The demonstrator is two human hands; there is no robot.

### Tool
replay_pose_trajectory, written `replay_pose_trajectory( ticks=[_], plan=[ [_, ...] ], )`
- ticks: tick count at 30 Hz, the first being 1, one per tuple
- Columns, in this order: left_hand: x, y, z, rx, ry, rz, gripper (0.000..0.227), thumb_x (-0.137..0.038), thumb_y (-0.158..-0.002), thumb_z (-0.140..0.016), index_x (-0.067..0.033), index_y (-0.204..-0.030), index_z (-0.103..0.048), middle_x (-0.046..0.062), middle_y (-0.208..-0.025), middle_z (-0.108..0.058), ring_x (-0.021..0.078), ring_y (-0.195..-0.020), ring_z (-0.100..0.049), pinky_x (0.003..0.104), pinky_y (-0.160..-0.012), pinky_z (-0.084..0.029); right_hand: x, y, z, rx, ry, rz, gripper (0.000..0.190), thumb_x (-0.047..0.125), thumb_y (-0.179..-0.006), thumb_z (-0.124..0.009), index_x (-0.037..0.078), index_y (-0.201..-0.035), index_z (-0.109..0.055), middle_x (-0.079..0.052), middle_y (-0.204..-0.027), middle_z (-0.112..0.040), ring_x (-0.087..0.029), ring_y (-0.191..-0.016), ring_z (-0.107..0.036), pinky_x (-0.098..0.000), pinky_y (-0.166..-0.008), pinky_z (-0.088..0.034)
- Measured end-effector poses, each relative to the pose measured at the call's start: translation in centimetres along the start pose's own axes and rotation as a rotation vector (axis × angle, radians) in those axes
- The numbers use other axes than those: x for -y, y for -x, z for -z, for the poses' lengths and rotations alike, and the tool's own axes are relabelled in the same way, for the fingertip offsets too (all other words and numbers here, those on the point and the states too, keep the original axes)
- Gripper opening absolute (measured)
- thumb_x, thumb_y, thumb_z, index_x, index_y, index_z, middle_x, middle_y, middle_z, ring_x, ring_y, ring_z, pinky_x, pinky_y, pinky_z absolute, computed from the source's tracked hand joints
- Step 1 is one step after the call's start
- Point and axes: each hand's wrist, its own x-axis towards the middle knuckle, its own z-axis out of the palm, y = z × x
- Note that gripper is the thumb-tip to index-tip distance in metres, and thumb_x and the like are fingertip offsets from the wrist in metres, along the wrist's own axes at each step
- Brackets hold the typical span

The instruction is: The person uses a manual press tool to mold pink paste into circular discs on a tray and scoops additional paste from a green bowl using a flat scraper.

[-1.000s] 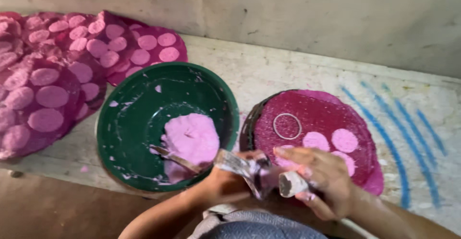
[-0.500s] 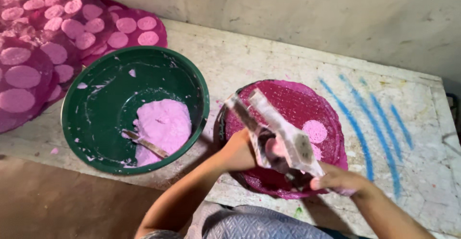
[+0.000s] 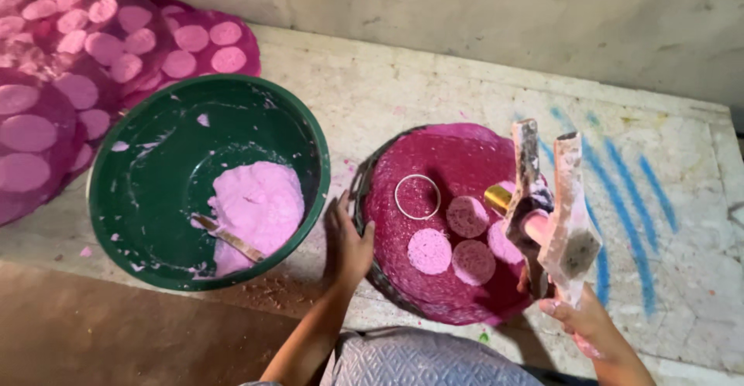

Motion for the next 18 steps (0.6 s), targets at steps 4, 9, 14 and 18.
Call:
replay_pose_trajectory(
  ticks=[4, 9, 14, 18],
  plan=[
    [-3.9, 0.9, 2.2, -0.019, -0.363, -0.452, 0.075, -0.015, -0.083, -0.076, -0.0287, -0.151, -0.047, 0.02, -0.152, -0.036, 0.0456, -0.14, -0.032, 0.059, -0.114, -0.031, -0.2, 0.6, -0.7, 0.002, -0.028, 0.139, 0.104, 0.035, -0.075, -0.085, -0.001, -0.16, -0.038, -0.013, -0.156, -0.043, -0.023, -0.133, -0.033, -0.0385, -0.1, -0.026],
    [-4.4, 0.6, 3.3, 0.145, -0.382, -0.577, 0.057, -0.011, -0.077, -0.074, -0.0285, -0.13, -0.066, 0.008, -0.151, -0.045, 0.0375, -0.142, -0.037, 0.057, -0.118, -0.028, 4.4, 0.4, -4.3, 0.044, -0.09, 0.154, 0.112, 0.039, -0.071, -0.081, -0.003, -0.159, -0.026, -0.016, -0.168, -0.028, -0.027, -0.158, -0.021, -0.0411, -0.122, -0.015],
    [-2.5, 2.5, 3.4, 0.119, -0.274, -0.613, 0.049, -0.007, -0.079, -0.073, -0.0275, -0.124, -0.069, 0.004, -0.147, -0.051, 0.0306, -0.14, -0.043, 0.051, -0.118, -0.032, 6.8, 1.1, -6.4, 0.063, -0.092, 0.194, 0.116, 0.042, -0.071, -0.082, -0.003, -0.161, -0.023, -0.017, -0.169, -0.026, -0.029, -0.158, -0.02, -0.0422, -0.123, -0.015],
    [-1.1, 3.2, 2.5, -0.04, -0.108, -0.481, 0.074, -0.01, -0.08, -0.074, -0.0085, -0.147, -0.043, 0.021, -0.15, -0.04, 0.0413, -0.14, -0.037, 0.055, -0.116, -0.028, 5.6, 0.8, -6.2, 0.041, -0.075, 0.17, 0.116, 0.043, -0.071, -0.081, -0.001, -0.16, -0.023, -0.017, -0.167, -0.028, -0.026, -0.156, -0.023, -0.0405, -0.121, -0.017]
  ],
)
